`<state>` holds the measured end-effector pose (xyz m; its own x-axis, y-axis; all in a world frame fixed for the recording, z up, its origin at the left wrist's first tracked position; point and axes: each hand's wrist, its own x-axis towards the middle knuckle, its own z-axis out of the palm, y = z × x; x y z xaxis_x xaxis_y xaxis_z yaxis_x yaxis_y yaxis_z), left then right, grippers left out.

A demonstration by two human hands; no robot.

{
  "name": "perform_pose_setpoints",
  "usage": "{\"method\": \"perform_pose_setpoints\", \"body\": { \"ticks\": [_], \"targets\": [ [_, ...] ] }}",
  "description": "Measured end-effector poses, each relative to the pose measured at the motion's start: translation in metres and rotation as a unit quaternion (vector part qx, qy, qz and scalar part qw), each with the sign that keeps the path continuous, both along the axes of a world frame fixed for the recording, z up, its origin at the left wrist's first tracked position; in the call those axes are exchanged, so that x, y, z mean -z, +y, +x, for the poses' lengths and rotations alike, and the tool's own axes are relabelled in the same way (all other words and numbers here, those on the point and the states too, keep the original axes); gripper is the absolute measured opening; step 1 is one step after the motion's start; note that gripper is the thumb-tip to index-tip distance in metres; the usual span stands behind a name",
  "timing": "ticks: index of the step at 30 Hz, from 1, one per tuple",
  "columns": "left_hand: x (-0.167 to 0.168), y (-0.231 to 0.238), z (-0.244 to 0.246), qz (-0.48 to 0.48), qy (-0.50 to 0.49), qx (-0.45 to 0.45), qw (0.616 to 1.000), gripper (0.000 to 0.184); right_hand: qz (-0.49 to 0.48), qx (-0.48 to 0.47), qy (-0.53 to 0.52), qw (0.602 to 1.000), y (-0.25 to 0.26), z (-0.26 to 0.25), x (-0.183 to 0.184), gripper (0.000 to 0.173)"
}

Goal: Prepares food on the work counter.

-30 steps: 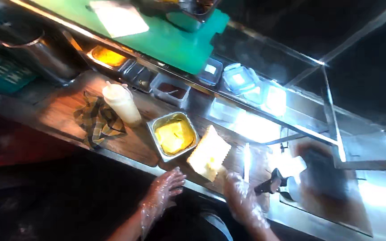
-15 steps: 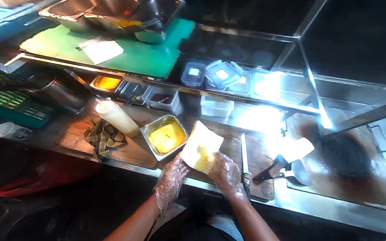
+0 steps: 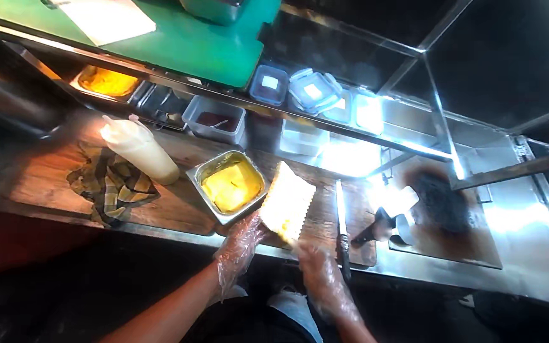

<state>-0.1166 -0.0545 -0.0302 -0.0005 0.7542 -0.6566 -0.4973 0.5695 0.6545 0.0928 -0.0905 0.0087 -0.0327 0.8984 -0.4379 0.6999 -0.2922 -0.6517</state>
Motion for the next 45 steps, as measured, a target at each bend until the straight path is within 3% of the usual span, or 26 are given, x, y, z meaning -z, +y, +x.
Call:
{"method": "perform_pose_setpoints", "body": {
  "ticks": [2, 4, 6, 7, 10, 12, 14, 17, 19, 22, 24, 27, 29, 31, 33, 36, 38, 40, 43, 45],
  "targets": [
    [0.006, 0.002, -0.003, 0.015, -0.017, 0.005, 1.000, 0.042, 0.006, 0.051, 0.021, 0.998, 0.031, 0.008, 0.010, 0.028],
    [0.011, 0.001, -0.007, 0.039, -0.022, 0.018, 0.999, 0.041, 0.018, 0.008, -0.103, 0.995, 0.046, 0.008, 0.008, 0.030],
    [0.010, 0.005, -0.010, 0.041, -0.016, 0.026, 0.999, 0.040, 0.002, -0.066, -0.173, 0.983, 0.026, -0.001, -0.004, 0.033],
    [0.008, 0.007, -0.012, 0.037, -0.014, 0.024, 0.999, 0.039, 0.002, -0.067, -0.152, 0.986, 0.008, -0.004, -0.005, 0.033],
    [0.003, 0.009, -0.016, 0.029, -0.030, 0.023, 0.999, 0.037, -0.047, 0.079, 0.111, 0.990, 0.003, -0.006, 0.001, 0.025],
    [0.004, 0.010, -0.014, 0.023, -0.036, 0.015, 0.999, 0.036, -0.048, 0.143, 0.109, 0.982, 0.042, 0.002, 0.004, 0.027],
    [0.004, 0.007, -0.012, 0.028, -0.028, 0.006, 0.999, 0.036, 0.008, 0.060, -0.054, 0.997, 0.060, 0.011, 0.005, 0.029],
    [0.004, 0.006, -0.014, 0.033, -0.023, 0.015, 0.999, 0.036, 0.082, -0.082, -0.225, 0.967, 0.016, 0.010, -0.005, 0.031],
    [0.007, 0.005, -0.014, 0.022, -0.026, 0.009, 0.999, 0.037, 0.081, -0.080, -0.221, 0.969, -0.006, 0.007, -0.012, 0.032],
    [0.012, 0.003, -0.007, 0.019, -0.011, -0.001, 1.000, 0.040, 0.071, -0.029, -0.167, 0.983, 0.033, 0.018, -0.007, 0.034],
    [0.012, 0.000, -0.003, 0.038, -0.002, 0.002, 0.999, 0.041, 0.090, -0.055, -0.192, 0.976, 0.047, 0.024, 0.001, 0.040],
    [0.007, 0.003, -0.003, 0.036, 0.016, 0.002, 0.999, 0.039, 0.185, -0.096, -0.225, 0.952, 0.002, 0.013, 0.002, 0.030],
    [0.009, 0.001, -0.005, 0.033, 0.016, 0.003, 0.999, 0.041, 0.124, -0.076, -0.180, 0.973, 0.001, 0.010, -0.008, 0.028],
    [0.010, -0.002, -0.005, 0.028, 0.024, -0.006, 0.999, 0.043, 0.055, -0.023, -0.122, 0.991, 0.047, 0.015, -0.007, 0.034],
    [0.010, -0.007, -0.006, 0.025, 0.045, -0.009, 0.999, 0.046, 0.078, -0.010, -0.153, 0.985, 0.078, 0.020, 0.017, 0.034],
    [0.000, -0.013, -0.013, -0.001, 0.076, 0.001, 0.997, 0.045, 0.068, -0.083, -0.155, 0.982, 0.038, 0.012, 0.015, 0.031],
    [0.000, -0.019, -0.019, 0.002, 0.071, 0.008, 0.997, 0.045, 0.020, -0.063, -0.087, 0.994, 0.025, 0.008, 0.004, 0.031],
    [0.005, -0.026, -0.026, -0.013, 0.061, 0.008, 0.998, 0.048, 0.026, 0.001, -0.042, 0.999, 0.059, 0.013, 0.012, 0.030],
    [0.008, -0.038, -0.034, -0.016, 0.054, 0.018, 0.998, 0.046, 0.061, -0.036, -0.146, 0.987, 0.109, 0.021, 0.031, 0.037],
    [0.005, -0.045, -0.046, 0.000, 0.064, 0.058, 0.996, 0.043, 0.067, -0.095, -0.160, 0.980, 0.079, 0.014, 0.023, 0.036]
  ]
}}
